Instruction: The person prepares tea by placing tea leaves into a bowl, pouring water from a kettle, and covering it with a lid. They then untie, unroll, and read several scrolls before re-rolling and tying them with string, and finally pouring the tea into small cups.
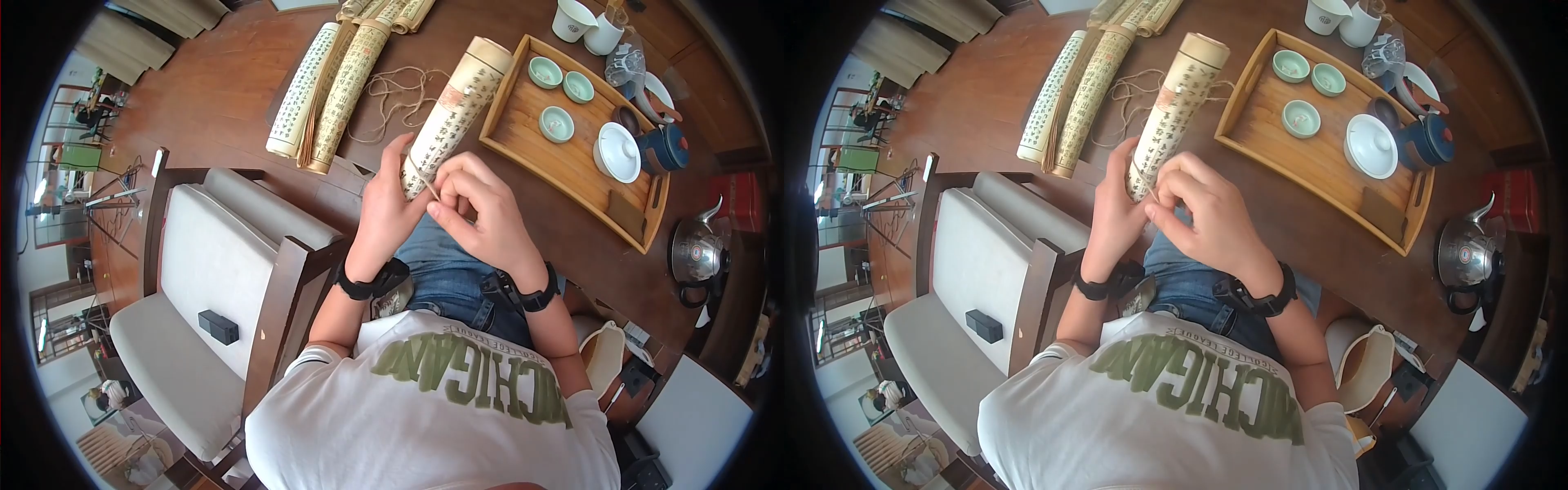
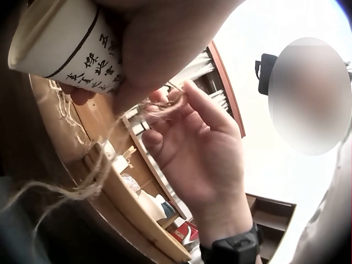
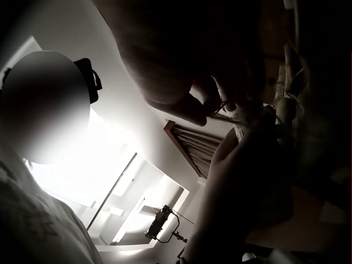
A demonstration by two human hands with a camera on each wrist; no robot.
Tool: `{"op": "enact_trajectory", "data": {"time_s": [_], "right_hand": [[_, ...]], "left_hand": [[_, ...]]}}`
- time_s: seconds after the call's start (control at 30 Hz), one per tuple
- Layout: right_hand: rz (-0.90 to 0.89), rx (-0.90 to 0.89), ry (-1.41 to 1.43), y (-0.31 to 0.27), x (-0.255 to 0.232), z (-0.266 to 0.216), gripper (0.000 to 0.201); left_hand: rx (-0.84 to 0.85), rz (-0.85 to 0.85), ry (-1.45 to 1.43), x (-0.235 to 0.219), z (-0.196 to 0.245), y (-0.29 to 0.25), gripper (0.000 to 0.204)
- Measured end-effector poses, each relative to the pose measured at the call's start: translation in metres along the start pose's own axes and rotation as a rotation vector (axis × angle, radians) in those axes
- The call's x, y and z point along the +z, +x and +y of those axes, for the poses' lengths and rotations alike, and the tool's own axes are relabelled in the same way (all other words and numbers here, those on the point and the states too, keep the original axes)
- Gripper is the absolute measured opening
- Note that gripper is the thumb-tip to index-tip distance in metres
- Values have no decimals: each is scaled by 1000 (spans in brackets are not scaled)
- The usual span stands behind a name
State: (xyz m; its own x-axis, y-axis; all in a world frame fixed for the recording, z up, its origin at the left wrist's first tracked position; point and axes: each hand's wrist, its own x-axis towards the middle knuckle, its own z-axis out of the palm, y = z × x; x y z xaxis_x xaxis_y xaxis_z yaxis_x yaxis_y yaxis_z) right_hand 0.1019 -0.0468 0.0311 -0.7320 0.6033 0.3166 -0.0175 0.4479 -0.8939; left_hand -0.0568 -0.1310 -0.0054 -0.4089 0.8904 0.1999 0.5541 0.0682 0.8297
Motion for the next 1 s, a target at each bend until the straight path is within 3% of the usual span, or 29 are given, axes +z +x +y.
{"op": "enact_trajectory", "data": {"time_s": [0.1,0.23,0.37,0.5,0.63,0.77,0.9,0.97,1.0], "right_hand": [[-109,48,148,-5,-9,5,25],[-19,45,381,-8,-20,6,30],[27,19,652,-6,-27,9,24],[0,-8,847,-8,-30,17,27],[18,-7,1045,-9,-41,21,32],[126,-53,1032,-4,-54,16,34],[231,-141,1111,6,-73,9,32],[277,-173,1177,15,-84,6,30],[207,-213,1172,21,-90,4,28]], "left_hand": [[-52,-96,-275,-8,-2,3,71],[-412,-409,-1185,-22,-26,7,76],[-400,-446,-1699,-19,-30,1,80],[-199,-648,-2041,-13,-51,-1,83],[-226,-412,-2308,-10,-64,-6,80],[-294,-310,-1883,-27,-69,-4,87],[-301,-121,-1134,-47,-57,-3,101],[-367,-59,-932,-55,-61,-3,91],[-411,-42,-846,-59,-62,-3,88]]}}
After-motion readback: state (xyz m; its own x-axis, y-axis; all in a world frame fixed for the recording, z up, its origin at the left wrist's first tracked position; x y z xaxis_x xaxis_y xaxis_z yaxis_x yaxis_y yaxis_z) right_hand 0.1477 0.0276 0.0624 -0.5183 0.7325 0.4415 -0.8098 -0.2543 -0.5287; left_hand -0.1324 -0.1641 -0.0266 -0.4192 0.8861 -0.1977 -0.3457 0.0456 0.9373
